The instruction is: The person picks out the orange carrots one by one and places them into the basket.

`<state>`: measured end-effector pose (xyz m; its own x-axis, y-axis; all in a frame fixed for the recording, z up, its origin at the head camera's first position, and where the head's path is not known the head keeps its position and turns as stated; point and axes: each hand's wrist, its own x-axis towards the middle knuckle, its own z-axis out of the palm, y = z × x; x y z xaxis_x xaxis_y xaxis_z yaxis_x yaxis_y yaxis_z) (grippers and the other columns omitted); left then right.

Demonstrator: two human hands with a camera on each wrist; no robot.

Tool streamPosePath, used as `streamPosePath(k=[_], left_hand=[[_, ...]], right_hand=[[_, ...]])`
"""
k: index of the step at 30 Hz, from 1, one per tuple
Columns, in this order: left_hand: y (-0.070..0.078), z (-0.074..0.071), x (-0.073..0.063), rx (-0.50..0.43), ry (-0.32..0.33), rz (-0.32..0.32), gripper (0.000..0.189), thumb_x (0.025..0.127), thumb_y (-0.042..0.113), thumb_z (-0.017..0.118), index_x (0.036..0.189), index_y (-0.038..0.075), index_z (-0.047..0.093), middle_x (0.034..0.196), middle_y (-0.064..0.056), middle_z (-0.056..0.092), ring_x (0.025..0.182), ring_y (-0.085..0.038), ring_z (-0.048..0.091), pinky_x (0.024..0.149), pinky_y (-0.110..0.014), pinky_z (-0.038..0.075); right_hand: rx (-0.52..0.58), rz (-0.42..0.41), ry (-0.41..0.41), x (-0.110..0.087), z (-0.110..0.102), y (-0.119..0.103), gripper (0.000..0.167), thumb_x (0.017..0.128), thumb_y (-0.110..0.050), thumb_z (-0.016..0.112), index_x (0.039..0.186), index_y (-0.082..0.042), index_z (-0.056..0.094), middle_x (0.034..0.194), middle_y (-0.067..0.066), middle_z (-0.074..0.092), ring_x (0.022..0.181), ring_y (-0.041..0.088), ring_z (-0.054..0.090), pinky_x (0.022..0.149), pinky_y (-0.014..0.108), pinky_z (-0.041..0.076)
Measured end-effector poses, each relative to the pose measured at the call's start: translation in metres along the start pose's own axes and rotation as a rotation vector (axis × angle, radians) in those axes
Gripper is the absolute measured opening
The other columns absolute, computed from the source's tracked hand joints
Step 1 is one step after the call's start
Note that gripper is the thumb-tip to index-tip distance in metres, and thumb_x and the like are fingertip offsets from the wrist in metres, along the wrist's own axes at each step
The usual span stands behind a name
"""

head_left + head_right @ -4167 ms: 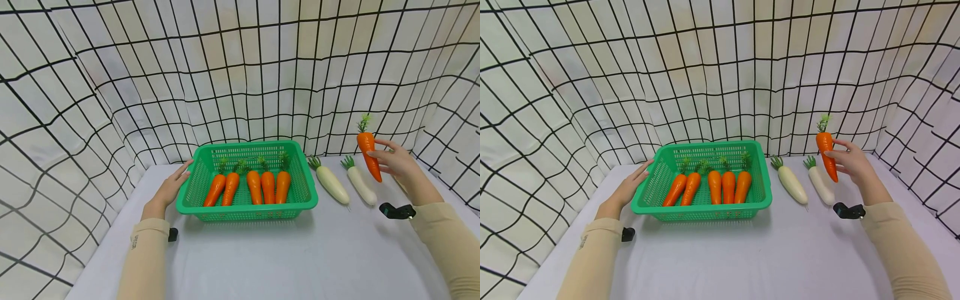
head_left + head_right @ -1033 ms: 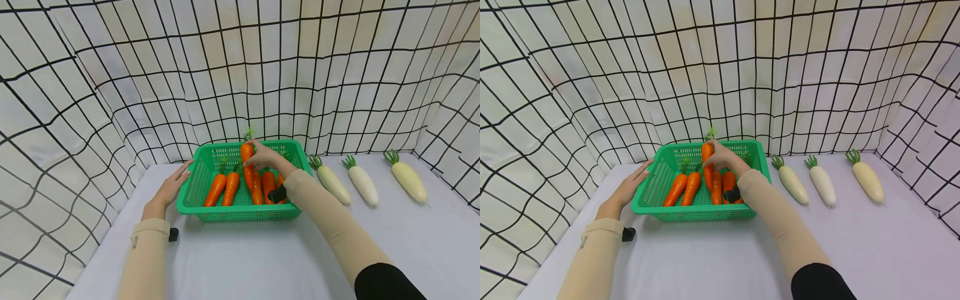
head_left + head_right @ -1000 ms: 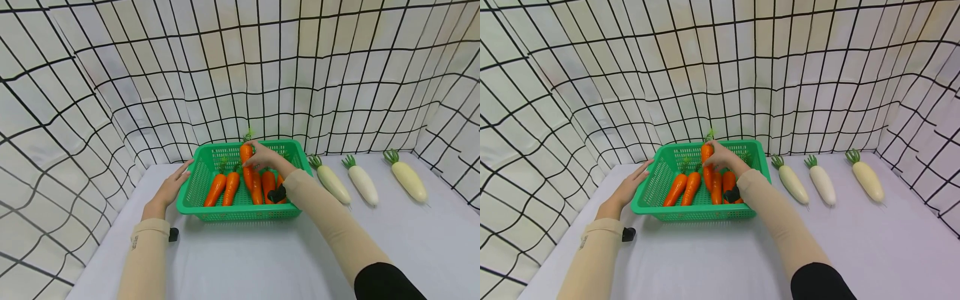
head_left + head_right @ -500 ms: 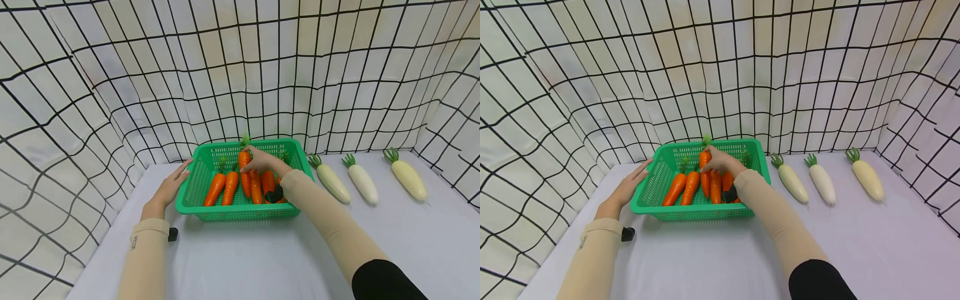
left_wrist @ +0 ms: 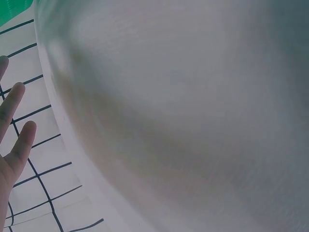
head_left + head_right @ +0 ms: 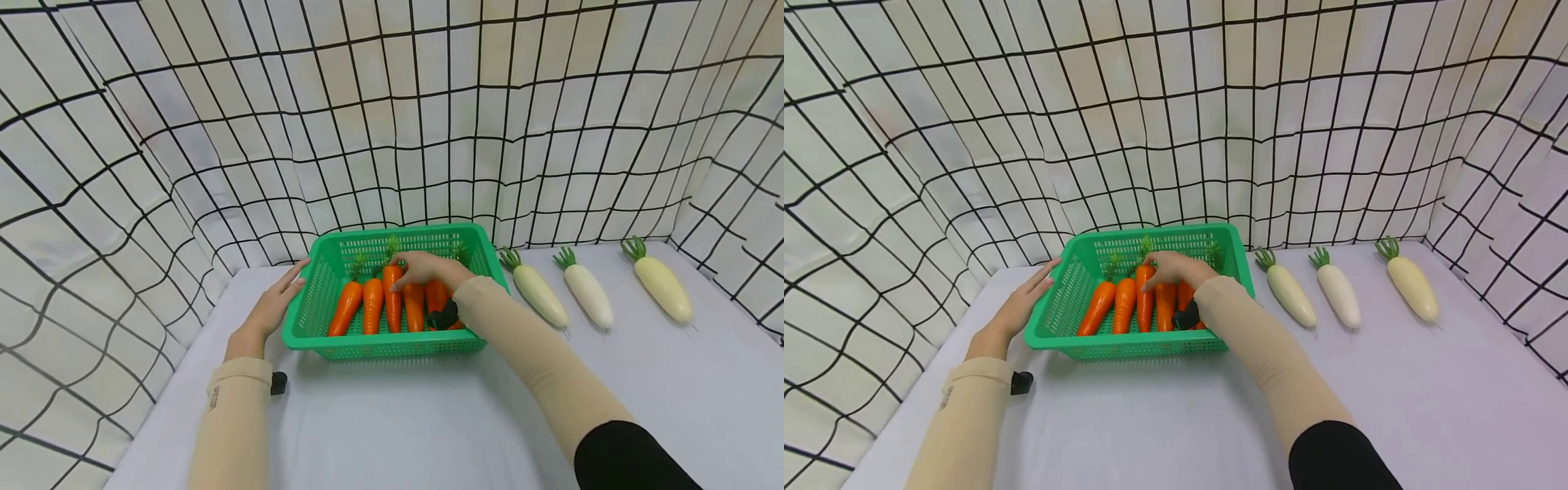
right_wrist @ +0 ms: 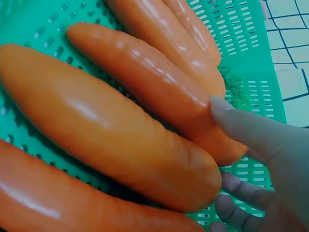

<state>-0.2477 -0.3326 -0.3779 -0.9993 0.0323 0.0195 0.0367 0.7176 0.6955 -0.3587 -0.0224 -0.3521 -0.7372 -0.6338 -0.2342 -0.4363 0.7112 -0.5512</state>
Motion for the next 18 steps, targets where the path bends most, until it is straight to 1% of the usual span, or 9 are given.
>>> streamPosePath(k=[3, 5, 7, 9, 10, 13, 15, 17, 18], left_hand=[[-0.002, 0.002, -0.001, -0.020, -0.007, -0.006, 0.063, 0.109, 0.057, 0.030, 0.166, 0.033, 0.019, 0.167, -0.020, 0.021, 0.145, -0.057, 0.026, 0.109, -0.076, 0.025], [-0.003, 0.004, -0.002, -0.023, -0.011, -0.010, 0.063, 0.109, 0.058, 0.030, 0.166, 0.033, 0.019, 0.167, -0.020, 0.021, 0.144, -0.057, 0.027, 0.109, -0.076, 0.025], [-0.002, 0.005, -0.002, -0.020, -0.011, -0.007, 0.063, 0.109, 0.058, 0.029, 0.166, 0.033, 0.019, 0.167, -0.021, 0.021, 0.144, -0.057, 0.028, 0.109, -0.075, 0.027], [-0.002, 0.005, -0.002, -0.013, -0.006, -0.001, 0.063, 0.109, 0.057, 0.029, 0.166, 0.033, 0.020, 0.167, -0.021, 0.022, 0.143, -0.057, 0.030, 0.108, -0.075, 0.028], [-0.001, 0.006, -0.002, -0.012, -0.004, 0.002, 0.063, 0.109, 0.057, 0.029, 0.166, 0.033, 0.020, 0.167, -0.021, 0.022, 0.142, -0.057, 0.031, 0.108, -0.074, 0.028], [0.002, 0.005, -0.001, 0.000, -0.002, 0.022, 0.062, 0.109, 0.056, 0.029, 0.166, 0.032, 0.020, 0.165, -0.022, 0.026, 0.134, -0.056, 0.043, 0.105, -0.072, 0.034], [0.004, 0.004, 0.000, 0.005, -0.003, 0.029, 0.062, 0.109, 0.055, 0.029, 0.166, 0.031, 0.021, 0.163, -0.024, 0.029, 0.128, -0.055, 0.050, 0.103, -0.070, 0.037], [0.006, 0.003, 0.000, 0.005, -0.004, 0.031, 0.062, 0.110, 0.055, 0.029, 0.166, 0.030, 0.020, 0.163, -0.024, 0.029, 0.125, -0.055, 0.052, 0.102, -0.069, 0.039], [0.006, 0.002, 0.000, 0.004, -0.006, 0.029, 0.062, 0.110, 0.055, 0.029, 0.166, 0.030, 0.020, 0.164, -0.024, 0.027, 0.130, -0.056, 0.048, 0.104, -0.070, 0.037]], right_hand=[[-0.066, -0.002, -0.043, -0.001, 0.002, 0.001, 0.059, 0.099, -0.032, 0.072, 0.150, -0.011, 0.052, 0.149, 0.015, 0.052, 0.134, 0.031, 0.050, 0.108, 0.044, 0.044], [-0.119, -0.010, -0.081, -0.002, 0.002, 0.003, 0.056, 0.101, -0.033, 0.069, 0.150, -0.012, 0.053, 0.155, 0.014, 0.046, 0.144, 0.032, 0.040, 0.115, 0.045, 0.038], [-0.147, -0.015, -0.115, -0.004, 0.003, 0.004, 0.055, 0.102, -0.035, 0.067, 0.151, -0.013, 0.053, 0.160, 0.014, 0.039, 0.152, 0.033, 0.026, 0.120, 0.047, 0.030], [-0.154, -0.017, -0.135, -0.005, 0.003, 0.005, 0.055, 0.102, -0.036, 0.065, 0.151, -0.014, 0.053, 0.163, 0.014, 0.033, 0.155, 0.034, 0.015, 0.123, 0.049, 0.023], [-0.151, -0.018, -0.137, -0.006, 0.003, 0.005, 0.055, 0.102, -0.036, 0.065, 0.152, -0.014, 0.053, 0.164, 0.014, 0.033, 0.155, 0.033, 0.014, 0.123, 0.049, 0.022], [-0.118, -0.009, -0.104, -0.008, 0.001, 0.005, 0.053, 0.101, -0.032, 0.068, 0.149, -0.013, 0.055, 0.159, 0.014, 0.041, 0.150, 0.032, 0.030, 0.119, 0.046, 0.032], [-0.091, 0.003, -0.070, -0.010, -0.001, 0.004, 0.050, 0.100, -0.028, 0.070, 0.146, -0.013, 0.059, 0.153, 0.015, 0.048, 0.142, 0.031, 0.042, 0.114, 0.044, 0.039], [-0.069, 0.012, -0.038, -0.011, -0.004, 0.002, 0.046, 0.100, -0.024, 0.071, 0.143, -0.013, 0.062, 0.147, 0.015, 0.055, 0.135, 0.031, 0.050, 0.110, 0.044, 0.044], [-0.058, 0.016, -0.028, -0.012, -0.006, 0.001, 0.045, 0.099, -0.023, 0.071, 0.142, -0.013, 0.063, 0.145, 0.016, 0.056, 0.133, 0.031, 0.052, 0.108, 0.044, 0.045]])
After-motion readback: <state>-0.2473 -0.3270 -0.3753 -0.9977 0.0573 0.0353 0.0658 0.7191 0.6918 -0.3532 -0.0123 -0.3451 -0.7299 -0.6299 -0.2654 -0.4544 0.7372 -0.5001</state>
